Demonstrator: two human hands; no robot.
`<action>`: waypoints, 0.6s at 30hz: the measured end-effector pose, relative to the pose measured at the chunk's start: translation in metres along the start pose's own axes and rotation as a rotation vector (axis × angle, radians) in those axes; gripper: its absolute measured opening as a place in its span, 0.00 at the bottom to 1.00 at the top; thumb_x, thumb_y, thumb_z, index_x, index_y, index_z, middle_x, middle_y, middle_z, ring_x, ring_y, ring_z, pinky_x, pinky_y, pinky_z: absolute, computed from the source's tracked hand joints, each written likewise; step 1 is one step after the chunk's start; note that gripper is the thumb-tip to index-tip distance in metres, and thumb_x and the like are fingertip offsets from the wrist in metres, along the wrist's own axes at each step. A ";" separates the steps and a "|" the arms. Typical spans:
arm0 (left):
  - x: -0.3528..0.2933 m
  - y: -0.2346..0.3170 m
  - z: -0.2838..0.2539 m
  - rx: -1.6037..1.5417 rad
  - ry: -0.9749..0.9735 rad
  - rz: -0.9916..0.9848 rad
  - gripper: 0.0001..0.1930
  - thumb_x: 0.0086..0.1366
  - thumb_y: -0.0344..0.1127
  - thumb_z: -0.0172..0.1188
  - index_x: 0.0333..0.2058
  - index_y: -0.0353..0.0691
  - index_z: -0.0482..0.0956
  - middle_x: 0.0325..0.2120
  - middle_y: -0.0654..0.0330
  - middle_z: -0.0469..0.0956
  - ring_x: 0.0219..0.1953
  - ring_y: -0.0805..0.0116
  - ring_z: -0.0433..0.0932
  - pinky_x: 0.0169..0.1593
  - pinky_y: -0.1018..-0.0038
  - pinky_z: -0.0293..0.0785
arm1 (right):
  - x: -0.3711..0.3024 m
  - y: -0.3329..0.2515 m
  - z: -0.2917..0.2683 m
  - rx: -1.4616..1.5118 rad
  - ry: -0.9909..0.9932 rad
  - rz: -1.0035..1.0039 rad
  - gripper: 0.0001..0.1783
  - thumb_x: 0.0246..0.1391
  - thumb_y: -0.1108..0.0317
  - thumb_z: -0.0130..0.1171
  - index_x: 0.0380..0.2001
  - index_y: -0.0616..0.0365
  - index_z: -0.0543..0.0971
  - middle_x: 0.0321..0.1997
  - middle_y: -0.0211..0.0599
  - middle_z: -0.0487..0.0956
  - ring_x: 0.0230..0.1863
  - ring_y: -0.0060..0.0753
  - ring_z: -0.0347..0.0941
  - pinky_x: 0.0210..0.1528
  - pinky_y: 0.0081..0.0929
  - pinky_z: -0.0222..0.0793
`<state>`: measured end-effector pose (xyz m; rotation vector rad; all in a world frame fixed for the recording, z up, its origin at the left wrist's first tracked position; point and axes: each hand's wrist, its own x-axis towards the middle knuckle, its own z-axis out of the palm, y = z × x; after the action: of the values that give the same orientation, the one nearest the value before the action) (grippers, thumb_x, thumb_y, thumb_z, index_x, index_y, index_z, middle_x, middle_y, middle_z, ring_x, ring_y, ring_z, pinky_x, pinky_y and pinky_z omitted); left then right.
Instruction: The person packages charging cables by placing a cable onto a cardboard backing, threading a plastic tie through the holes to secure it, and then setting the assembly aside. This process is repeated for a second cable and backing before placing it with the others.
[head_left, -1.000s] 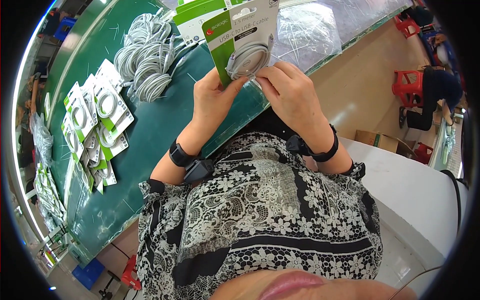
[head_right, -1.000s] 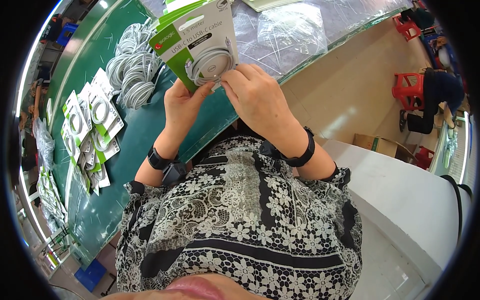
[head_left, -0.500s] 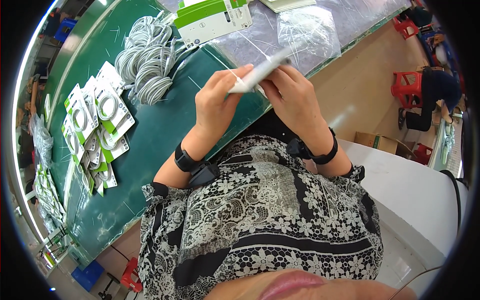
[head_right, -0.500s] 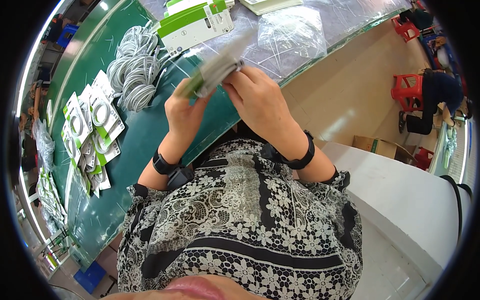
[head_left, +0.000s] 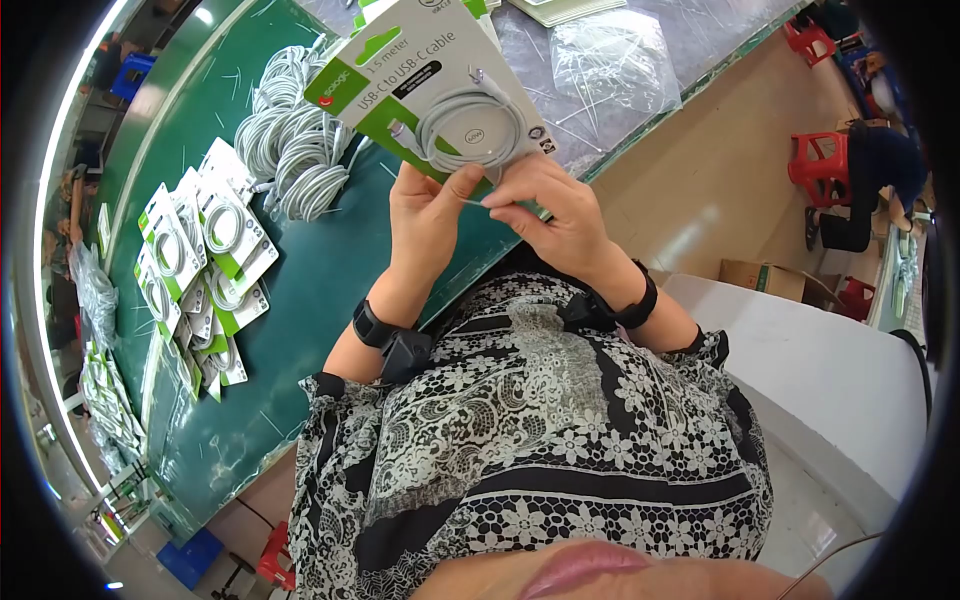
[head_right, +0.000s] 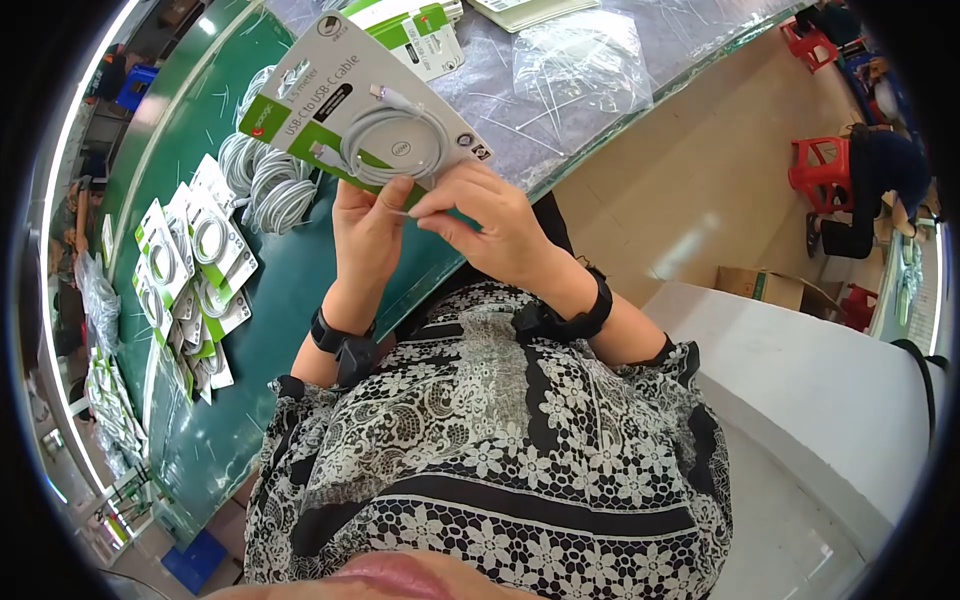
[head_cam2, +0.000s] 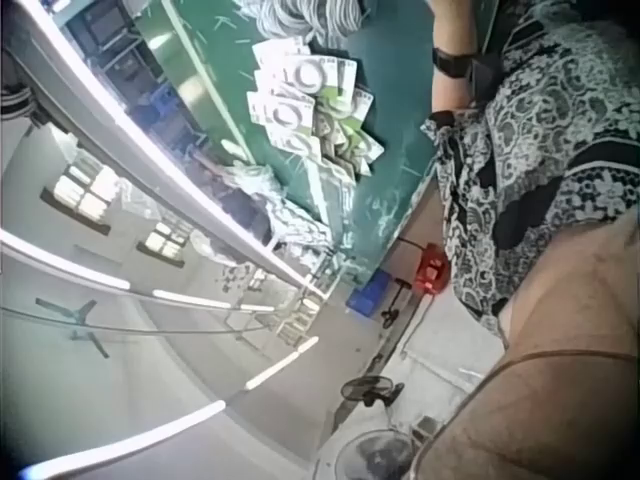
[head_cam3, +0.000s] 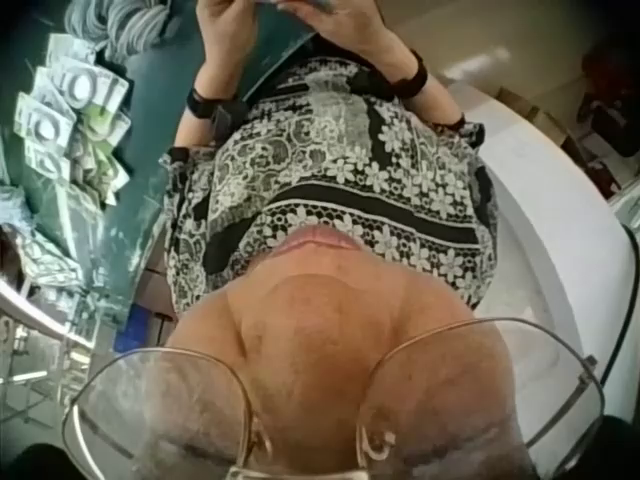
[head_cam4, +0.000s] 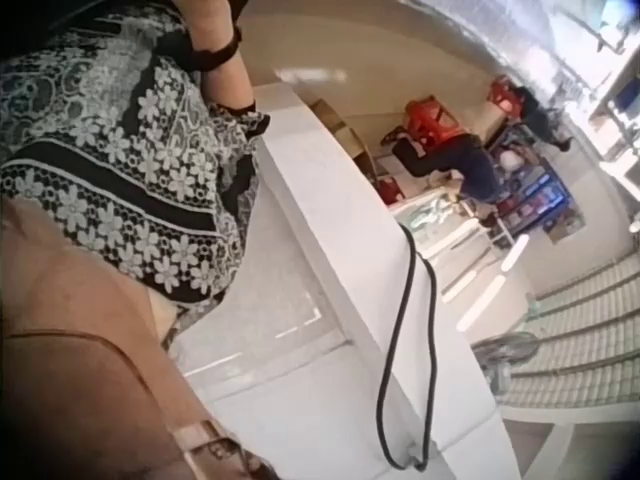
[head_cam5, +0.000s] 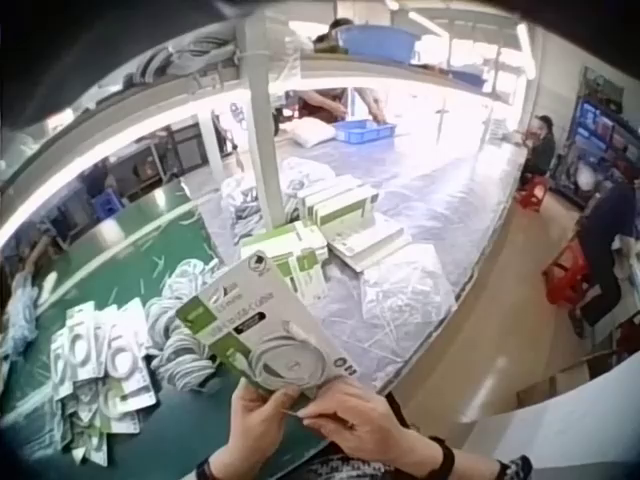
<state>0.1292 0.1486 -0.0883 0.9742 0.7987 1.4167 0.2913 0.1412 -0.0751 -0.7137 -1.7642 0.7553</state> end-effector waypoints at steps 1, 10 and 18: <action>0.001 0.000 -0.001 -0.036 -0.008 -0.039 0.15 0.63 0.24 0.57 0.49 0.38 0.70 0.42 0.60 0.78 0.41 0.74 0.77 0.41 0.79 0.73 | 0.001 0.001 0.000 0.001 0.011 0.013 0.08 0.45 0.80 0.64 0.31 0.60 0.79 0.29 0.35 0.76 0.33 0.32 0.73 0.39 0.24 0.68; 0.008 0.003 -0.008 -0.186 -0.044 -0.222 0.14 0.62 0.23 0.58 0.47 0.40 0.73 0.44 0.60 0.78 0.46 0.69 0.77 0.47 0.74 0.75 | 0.002 0.003 -0.009 0.041 0.009 0.046 0.06 0.46 0.78 0.64 0.31 0.60 0.79 0.30 0.36 0.76 0.33 0.32 0.72 0.38 0.25 0.68; 0.005 0.009 -0.012 -0.255 -0.084 -0.269 0.14 0.62 0.23 0.58 0.47 0.39 0.74 0.45 0.59 0.77 0.47 0.67 0.77 0.50 0.70 0.76 | 0.000 0.003 -0.007 0.069 -0.001 0.103 0.05 0.49 0.78 0.62 0.31 0.61 0.78 0.31 0.36 0.77 0.34 0.30 0.73 0.40 0.23 0.68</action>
<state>0.1143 0.1535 -0.0849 0.6978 0.6420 1.2020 0.2986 0.1440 -0.0753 -0.7620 -1.7038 0.8822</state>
